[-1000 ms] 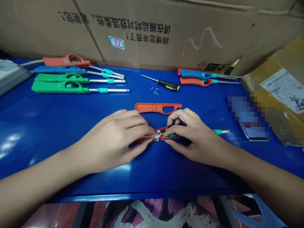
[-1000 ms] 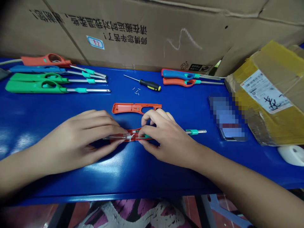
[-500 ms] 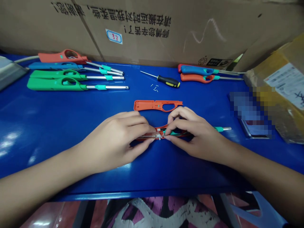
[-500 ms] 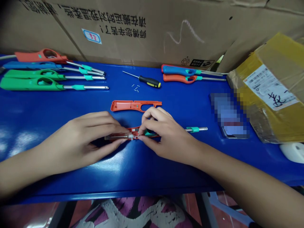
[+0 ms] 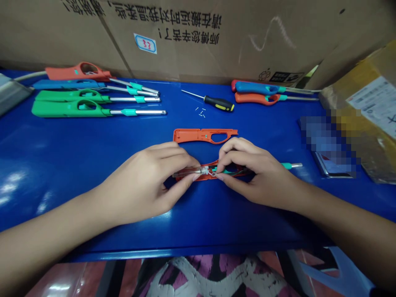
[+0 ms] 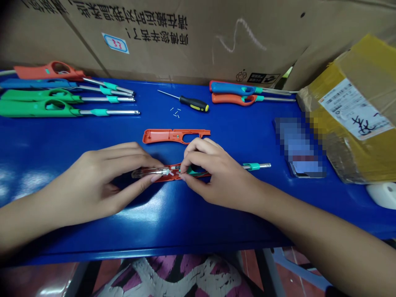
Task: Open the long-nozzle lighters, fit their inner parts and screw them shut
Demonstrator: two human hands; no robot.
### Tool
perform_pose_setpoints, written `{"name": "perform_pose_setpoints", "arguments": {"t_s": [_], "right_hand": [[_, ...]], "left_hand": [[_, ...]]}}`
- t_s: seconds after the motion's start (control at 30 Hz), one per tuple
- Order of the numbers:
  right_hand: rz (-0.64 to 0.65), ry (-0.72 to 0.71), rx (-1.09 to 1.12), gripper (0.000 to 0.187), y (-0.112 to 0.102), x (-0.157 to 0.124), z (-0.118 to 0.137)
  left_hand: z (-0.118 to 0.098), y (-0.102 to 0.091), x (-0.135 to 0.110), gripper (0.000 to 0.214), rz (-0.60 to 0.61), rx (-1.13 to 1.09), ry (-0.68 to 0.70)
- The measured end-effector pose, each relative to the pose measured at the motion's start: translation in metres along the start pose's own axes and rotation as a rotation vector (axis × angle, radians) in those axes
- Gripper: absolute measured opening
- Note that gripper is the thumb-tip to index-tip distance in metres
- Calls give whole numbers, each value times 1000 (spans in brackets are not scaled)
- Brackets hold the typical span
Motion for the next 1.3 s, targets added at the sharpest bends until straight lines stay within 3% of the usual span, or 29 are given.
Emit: {"name": "perform_pose_setpoints", "arguments": {"t_s": [0.57,1.3], "right_hand": [[13,-41,-22,4,0,-1,-5],[5,-62,-38,5,0,-1,-5]], "left_hand": [[3,6,-1,15,13,-75,54],[4,5,-1,13,5,-7,66]]}}
Point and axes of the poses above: each hand's wrist, its own x-axis towards the middle knuckle, its own y-axis out of the palm, z = x × y, the point moved 1 cm from there along x, towards the middle knuckle, and after that the axes turned 5 degrees about y, right-handed, at the moved point
